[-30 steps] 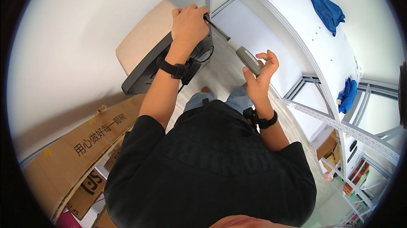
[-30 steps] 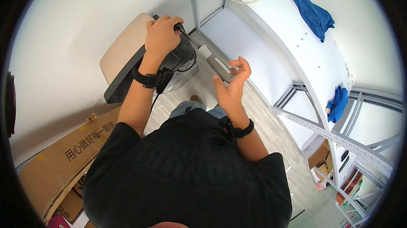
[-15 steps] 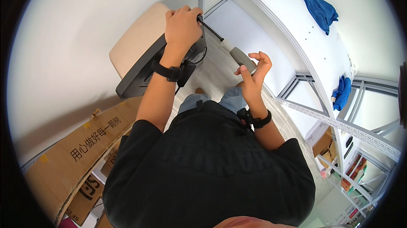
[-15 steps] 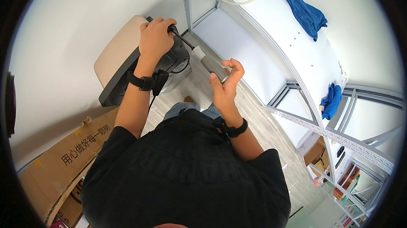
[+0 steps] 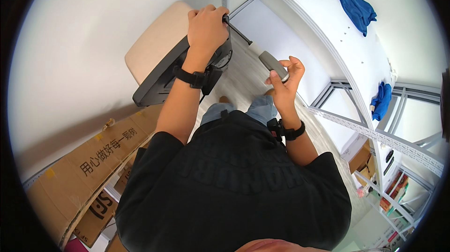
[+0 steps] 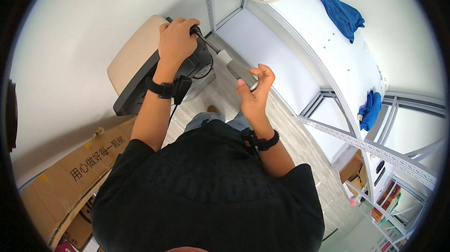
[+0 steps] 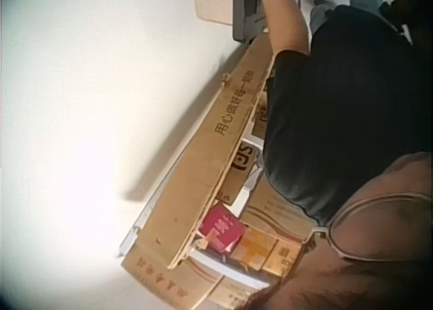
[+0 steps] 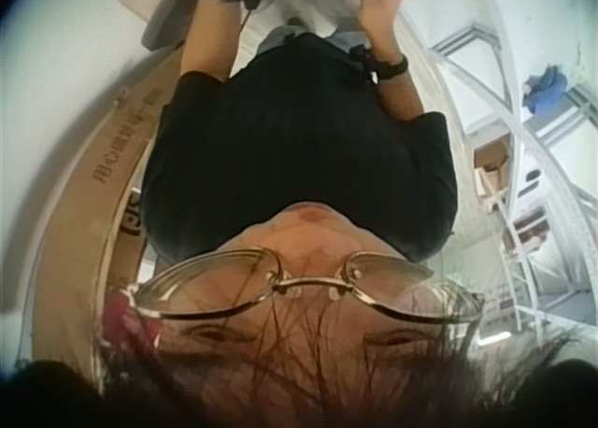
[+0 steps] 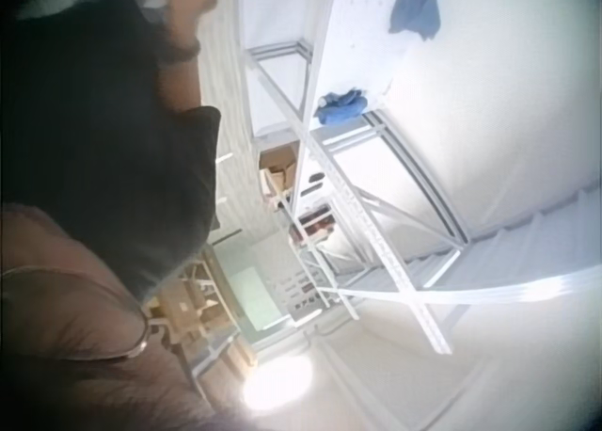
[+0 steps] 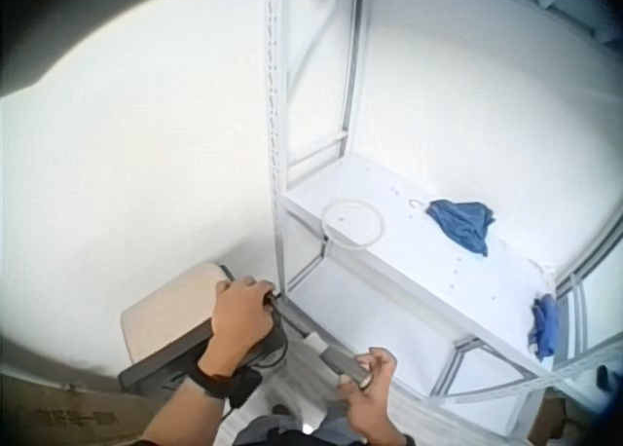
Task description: The person mounts a beige and black electronic device onto a white wall shelf using a screwdriver to secure multiple screws. They then wipe the device with a blue cloth and continue tightening screws on the back panel.
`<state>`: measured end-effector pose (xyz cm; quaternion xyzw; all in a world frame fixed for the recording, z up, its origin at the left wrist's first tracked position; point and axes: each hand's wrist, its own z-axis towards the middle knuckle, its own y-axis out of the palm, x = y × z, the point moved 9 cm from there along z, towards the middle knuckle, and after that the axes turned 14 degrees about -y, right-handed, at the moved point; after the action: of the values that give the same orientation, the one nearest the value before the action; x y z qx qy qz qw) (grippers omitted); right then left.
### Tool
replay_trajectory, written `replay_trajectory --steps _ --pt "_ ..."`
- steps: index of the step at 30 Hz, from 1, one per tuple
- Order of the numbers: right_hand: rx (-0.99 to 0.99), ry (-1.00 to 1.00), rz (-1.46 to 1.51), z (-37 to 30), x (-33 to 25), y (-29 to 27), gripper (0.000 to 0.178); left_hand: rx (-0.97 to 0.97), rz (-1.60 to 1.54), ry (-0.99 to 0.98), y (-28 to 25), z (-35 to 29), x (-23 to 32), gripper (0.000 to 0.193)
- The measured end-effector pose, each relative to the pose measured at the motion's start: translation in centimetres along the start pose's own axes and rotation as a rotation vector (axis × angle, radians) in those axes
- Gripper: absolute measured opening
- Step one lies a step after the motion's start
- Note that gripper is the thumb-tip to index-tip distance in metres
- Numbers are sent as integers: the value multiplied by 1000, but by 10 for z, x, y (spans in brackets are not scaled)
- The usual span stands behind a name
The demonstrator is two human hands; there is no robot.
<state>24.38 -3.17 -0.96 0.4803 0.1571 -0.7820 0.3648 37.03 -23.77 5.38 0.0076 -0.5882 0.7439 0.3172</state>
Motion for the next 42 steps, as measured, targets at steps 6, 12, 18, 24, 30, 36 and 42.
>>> replay_trajectory --steps 6,12,18,24,30,36,42 --pt "-134 475 42 -9 24 -4 44 4 -22 16 -1 -1 1 28" --pt "-73 52 -46 3 -3 -1 45 6 -46 33 -3 -2 2 29" --pt "-174 337 -25 1 20 -7 49 9 -53 36 -5 -1 4 29" --pt "-108 105 -97 4 -5 -4 46 -2 -57 40 -5 -2 3 30" --pt "-171 202 -41 1 8 -2 50 -15 -45 30 -2 0 1 29" --pt "-135 94 -120 9 -10 -6 47 -10 -28 41 -1 -3 7 29" --pt "-263 339 -83 1 17 -7 46 -9 -27 45 0 -1 5 29"
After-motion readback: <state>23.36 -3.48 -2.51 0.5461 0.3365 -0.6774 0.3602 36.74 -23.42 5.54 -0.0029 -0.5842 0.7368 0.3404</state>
